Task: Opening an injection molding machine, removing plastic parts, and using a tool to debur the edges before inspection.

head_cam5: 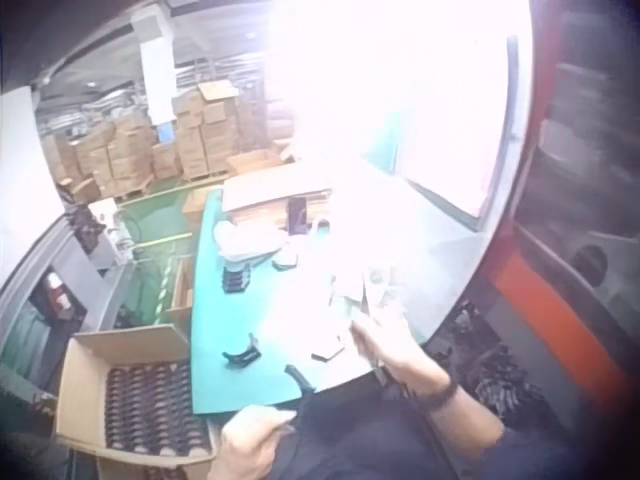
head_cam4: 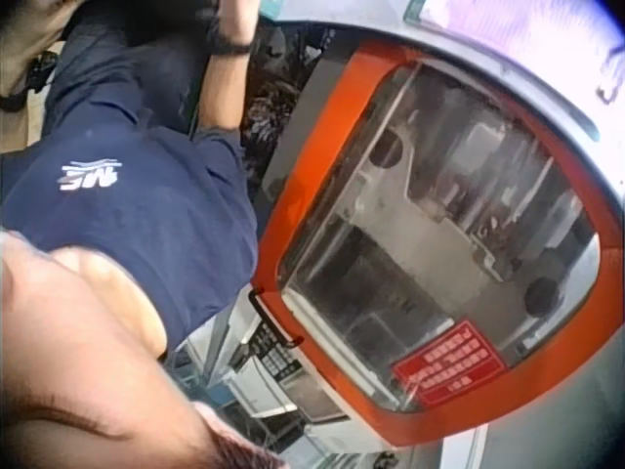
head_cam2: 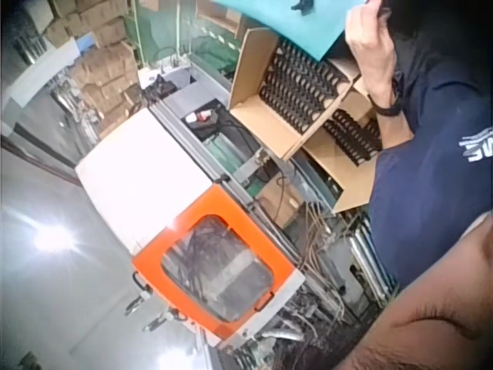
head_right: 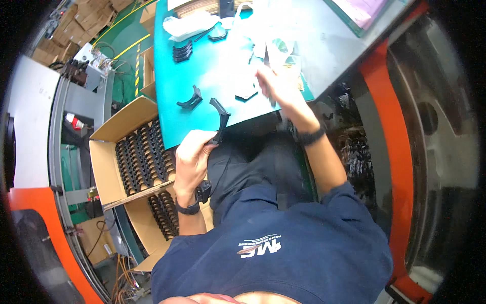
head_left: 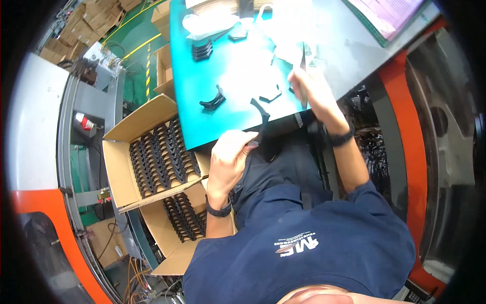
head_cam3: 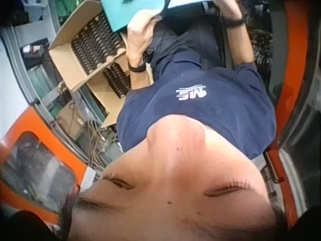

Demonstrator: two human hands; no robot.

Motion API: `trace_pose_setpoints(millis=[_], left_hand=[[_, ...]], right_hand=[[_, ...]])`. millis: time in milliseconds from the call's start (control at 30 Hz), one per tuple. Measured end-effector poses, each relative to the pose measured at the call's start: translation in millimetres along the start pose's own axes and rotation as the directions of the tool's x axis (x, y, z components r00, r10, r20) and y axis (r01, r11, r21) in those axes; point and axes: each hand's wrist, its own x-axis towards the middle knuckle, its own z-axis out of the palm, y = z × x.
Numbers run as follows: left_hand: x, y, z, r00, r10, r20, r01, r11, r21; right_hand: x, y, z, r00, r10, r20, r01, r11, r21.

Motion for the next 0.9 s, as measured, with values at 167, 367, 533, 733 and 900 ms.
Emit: trace_pose_setpoints(millis=[167, 367, 533, 733, 900], left_hand=[[24, 32, 20, 0.943, 0.207, 0.260, -0.198, 0.978, -0.059], [11, 46, 54, 0.995, 0.026, 0.099, 0.015, 0.918, -0.396], [-12, 77, 72, 0.987, -0.161, -0.019, 0.116, 0.782, -0.613], [-29, 87, 64, 0.971, -0.236, -0.035, 0.151, 0.721, -0.676], [-32, 90, 60, 0.974, -0.225, -0.005, 0.173, 0.762, -0.623]], right_hand=[[-109, -9, -12, 0.941, 0.224, 0.253, -0.306, 0.880, 0.363], [-150, -21, -21, 0.982, 0.187, 0.013, -0.162, 0.809, 0.565], [-175, -23, -13, 0.977, 0.211, 0.036, -0.186, 0.751, 0.633], [-194, -20, -13, 0.998, 0.018, 0.058, -0.053, 0.727, 0.684], [-197, -19, -14, 0.997, 0.071, 0.042, -0.081, 0.731, 0.678]])
